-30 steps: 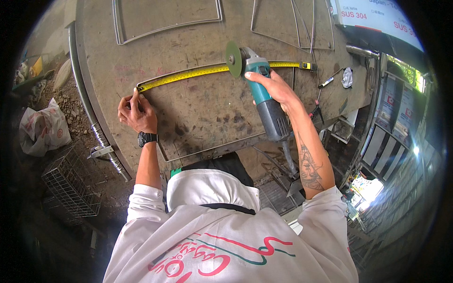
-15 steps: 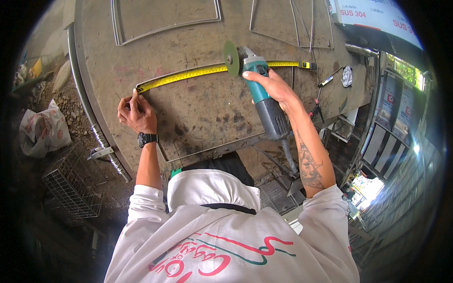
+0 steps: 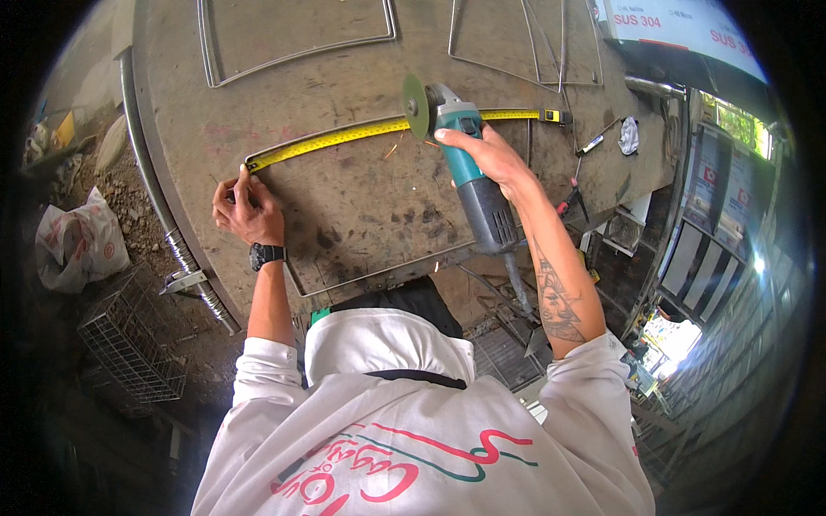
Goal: The person assembles metal rods into rectangular frames on a workbench, measures them with a tape measure, cuts a rod with an angle grinder, and tack welds the corners with a welding torch. The person handles multiple metal rods and tools throughout the process.
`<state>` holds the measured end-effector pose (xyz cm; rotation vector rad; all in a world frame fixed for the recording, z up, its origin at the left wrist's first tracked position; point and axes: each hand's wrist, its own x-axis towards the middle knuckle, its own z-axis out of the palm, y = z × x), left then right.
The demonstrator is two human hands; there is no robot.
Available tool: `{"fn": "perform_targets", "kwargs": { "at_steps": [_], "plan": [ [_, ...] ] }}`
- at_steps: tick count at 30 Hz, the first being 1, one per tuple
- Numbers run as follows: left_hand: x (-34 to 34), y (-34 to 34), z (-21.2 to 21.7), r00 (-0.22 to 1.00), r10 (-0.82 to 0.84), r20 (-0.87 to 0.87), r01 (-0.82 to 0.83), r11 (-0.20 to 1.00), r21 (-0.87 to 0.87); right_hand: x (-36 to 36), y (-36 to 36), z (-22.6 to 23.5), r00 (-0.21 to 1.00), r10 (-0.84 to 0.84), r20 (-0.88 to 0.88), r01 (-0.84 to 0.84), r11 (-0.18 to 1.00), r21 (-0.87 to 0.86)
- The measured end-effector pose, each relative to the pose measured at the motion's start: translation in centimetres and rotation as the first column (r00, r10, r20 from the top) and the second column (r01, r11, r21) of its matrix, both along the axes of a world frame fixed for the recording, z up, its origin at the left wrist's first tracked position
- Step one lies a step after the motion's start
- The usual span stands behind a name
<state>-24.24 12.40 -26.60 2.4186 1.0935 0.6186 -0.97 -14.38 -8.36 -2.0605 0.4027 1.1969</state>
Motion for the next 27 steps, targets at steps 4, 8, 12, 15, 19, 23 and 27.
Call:
{"fn": "perform_targets", "kwargs": {
  "at_steps": [4, 8, 12, 15, 19, 23, 27],
  "plan": [
    [0.0, 0.1, -0.1, 1.000, -0.010, 0.015, 0.010, 1.000, -0.003, -0.9, -1.2, 0.1, 0.995, -0.097, 0.025, 0.096, 0.995, 0.042],
    [-0.1, 0.1, -0.4, 1.000, 0.003, 0.006, -0.003, 1.000, 0.018, -3.4, -4.3, 1.7, 0.950, -0.311, -0.030, 0.310, 0.928, 0.208],
    [-0.5, 0.5, -0.5, 1.000, 0.005, 0.016, -0.005, 1.000, -0.009, -7.7, -8.0, 3.5, 0.851, -0.521, -0.067, 0.512, 0.795, 0.324],
    [-0.3, 1.2, 0.4, 1.000, -0.024, -0.013, 0.024, 0.998, -0.063, -11.9, -12.8, 3.6, 0.811, -0.581, -0.074, 0.531, 0.676, 0.511],
    [0.3, 2.3, 1.1, 0.987, -0.161, -0.009, 0.161, 0.987, -0.024, -17.5, -18.9, 3.0, 0.759, -0.639, -0.127, 0.534, 0.499, 0.683],
    [-0.5, 3.7, 1.4, 0.962, -0.255, 0.093, 0.261, 0.963, -0.064, -19.5, -22.0, 3.3, 0.698, -0.703, -0.136, 0.567, 0.426, 0.704],
    [-1.0, 2.1, 4.8, 0.948, -0.243, 0.204, 0.274, 0.951, -0.145, -19.8, -25.4, 3.5, 0.611, -0.774, -0.163, 0.601, 0.320, 0.732]
  ]
}}
